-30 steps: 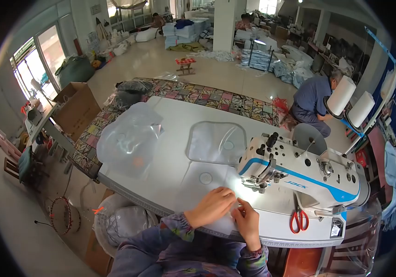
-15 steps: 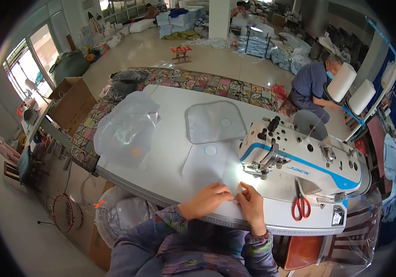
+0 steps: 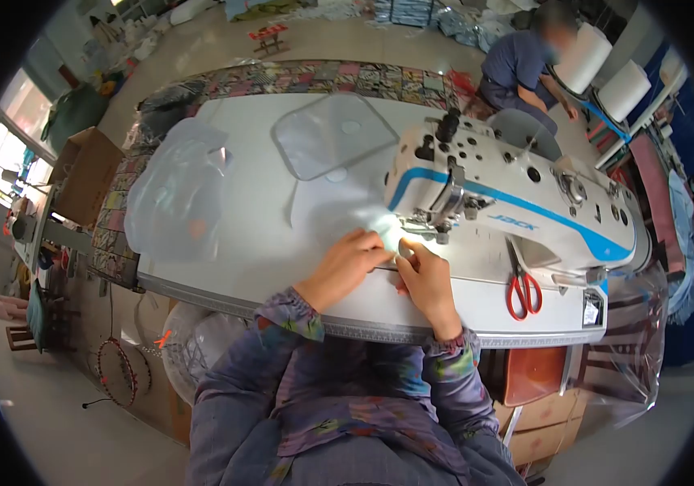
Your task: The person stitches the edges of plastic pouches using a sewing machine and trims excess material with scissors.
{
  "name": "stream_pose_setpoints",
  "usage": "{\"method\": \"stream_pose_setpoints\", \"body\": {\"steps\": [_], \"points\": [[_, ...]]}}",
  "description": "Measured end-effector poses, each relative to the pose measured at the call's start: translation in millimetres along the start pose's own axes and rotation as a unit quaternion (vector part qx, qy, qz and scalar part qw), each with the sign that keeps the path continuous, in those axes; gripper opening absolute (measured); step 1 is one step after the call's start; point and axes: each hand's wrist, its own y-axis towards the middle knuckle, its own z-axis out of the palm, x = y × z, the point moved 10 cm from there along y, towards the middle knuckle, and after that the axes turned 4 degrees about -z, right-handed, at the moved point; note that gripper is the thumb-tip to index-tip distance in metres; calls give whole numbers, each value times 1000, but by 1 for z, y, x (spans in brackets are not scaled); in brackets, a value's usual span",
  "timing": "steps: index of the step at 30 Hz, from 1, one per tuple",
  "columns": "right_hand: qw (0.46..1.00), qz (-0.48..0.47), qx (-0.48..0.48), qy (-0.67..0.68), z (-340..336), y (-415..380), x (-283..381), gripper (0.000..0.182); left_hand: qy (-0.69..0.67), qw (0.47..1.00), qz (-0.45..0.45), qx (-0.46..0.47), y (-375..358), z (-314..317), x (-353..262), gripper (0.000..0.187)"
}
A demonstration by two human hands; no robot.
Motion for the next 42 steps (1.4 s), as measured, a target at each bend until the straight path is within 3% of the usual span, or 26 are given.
{"method": "stream_pose_setpoints", "body": {"steps": [15, 25, 27, 28, 29, 30, 31, 33, 34, 35, 36, 39, 41, 42], "points": [[999, -10, 25, -41, 2, 3, 4, 45, 98, 995, 26, -6, 25, 0, 0, 39], [996, -15, 0, -88, -31, -16, 6, 38, 185, 980, -66, -21, 30, 24, -24, 24], [996, -8, -51, -77, -65, -32, -13, 34, 119, 991, -25, 47, 31, 26, -15, 24], [987, -37, -106, -115, -93, -42, -29, 34, 34, 990, -34, 132, 37, 31, 7, 23], [953, -109, -172, -225, -124, -57, -24, 34, 52, 991, -39, 113, 46, 7, 26, 23], [942, -36, -226, -244, -155, -72, -31, 33, 13, 997, -66, 24, 55, -35, 47, 14], [882, -101, -249, -387, -187, -81, -55, 34, -26, 994, -86, -66, 58, -77, 67, 11], [860, -20, -251, -443, -214, -96, -47, 40, 230, 931, -201, -200, 52, -125, 140, 10], [873, 8, -216, -437, -211, -95, -50, 45, 238, 926, -201, -212, 50, -132, 164, 10], [884, 40, -180, -430, -206, -95, -57, 50, 304, 908, -237, -166, 50, -131, 193, 10], [868, -6, -174, -465, -201, -90, -65, 54, 364, 883, -273, -116, 48, -131, 214, 9], [862, -12, -159, -481, -190, -81, -50, 54, 382, 894, -221, -80, 58, -142, 229, 12], [889, -19, -168, -425, -184, -81, -33, 51, 367, 897, -217, -120, 58, -171, 215, 12], [913, -61, -122, -383, -171, -80, -26, 50, 351, 898, -212, -158, 57, -192, 201, 13]]}}
